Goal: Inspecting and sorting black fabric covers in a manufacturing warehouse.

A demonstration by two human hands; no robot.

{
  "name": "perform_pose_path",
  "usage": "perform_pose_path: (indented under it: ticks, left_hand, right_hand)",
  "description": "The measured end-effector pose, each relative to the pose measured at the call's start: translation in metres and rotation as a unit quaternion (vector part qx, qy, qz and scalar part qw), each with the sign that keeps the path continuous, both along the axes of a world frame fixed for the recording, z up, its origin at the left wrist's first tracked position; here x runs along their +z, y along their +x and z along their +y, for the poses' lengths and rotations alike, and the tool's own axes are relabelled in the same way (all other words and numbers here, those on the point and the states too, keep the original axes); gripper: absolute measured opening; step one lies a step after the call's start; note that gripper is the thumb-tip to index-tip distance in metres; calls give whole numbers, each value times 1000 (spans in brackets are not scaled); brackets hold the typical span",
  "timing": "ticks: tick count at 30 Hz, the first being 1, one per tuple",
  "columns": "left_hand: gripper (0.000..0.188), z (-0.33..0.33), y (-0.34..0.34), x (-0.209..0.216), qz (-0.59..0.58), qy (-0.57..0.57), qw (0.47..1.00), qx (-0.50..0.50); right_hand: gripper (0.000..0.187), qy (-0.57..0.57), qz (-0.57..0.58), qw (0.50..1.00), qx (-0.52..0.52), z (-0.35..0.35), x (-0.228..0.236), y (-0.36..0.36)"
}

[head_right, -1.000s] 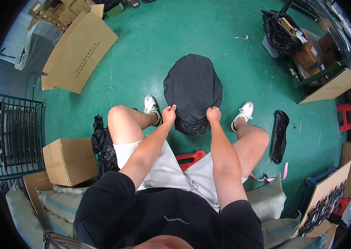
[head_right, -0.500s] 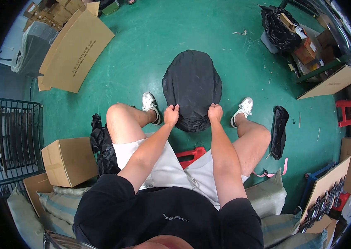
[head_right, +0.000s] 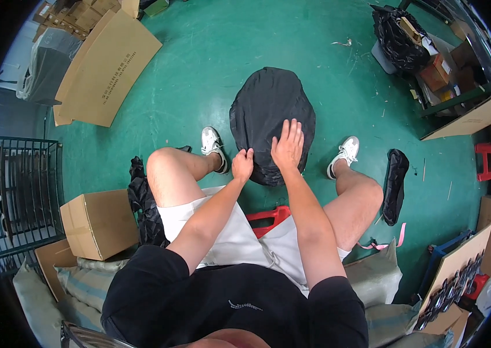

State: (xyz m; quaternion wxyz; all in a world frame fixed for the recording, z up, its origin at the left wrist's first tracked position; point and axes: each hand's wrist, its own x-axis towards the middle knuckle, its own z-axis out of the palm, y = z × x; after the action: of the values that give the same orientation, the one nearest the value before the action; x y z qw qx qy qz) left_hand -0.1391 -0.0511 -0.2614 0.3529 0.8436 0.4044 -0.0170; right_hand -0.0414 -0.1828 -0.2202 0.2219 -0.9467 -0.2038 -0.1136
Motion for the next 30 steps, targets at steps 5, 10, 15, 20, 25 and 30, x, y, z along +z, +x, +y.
perform_pose_path:
  ticks: [5,10,15,20,25,30]
  left_hand:
    - [42,1,-2,-1,-2,3,1000,-13]
    - [44,-1,19,16,-51,167,981,82]
    - [62,12,96,40,-195,240,944,-113]
    - [74,38,160,28,-155,297,912,-236]
    - [79,51,153,-16,-45,323,913,-245]
    - [82,48,151,-19,-55,315,912,-259]
  right_hand:
    - [71,-174,109,977,54,-15,-46,-13]
    - [71,-165,126,974,88,-15,-51,-14]
    - [72,-191,134,968,91,-17,-48,-11]
    - [72,-195,152,964,101,-17,-45,-11]
    - [71,-194,171,959,113,-13,-41,-12]
    - [72,-208,171,957,107,-15,-41,-10]
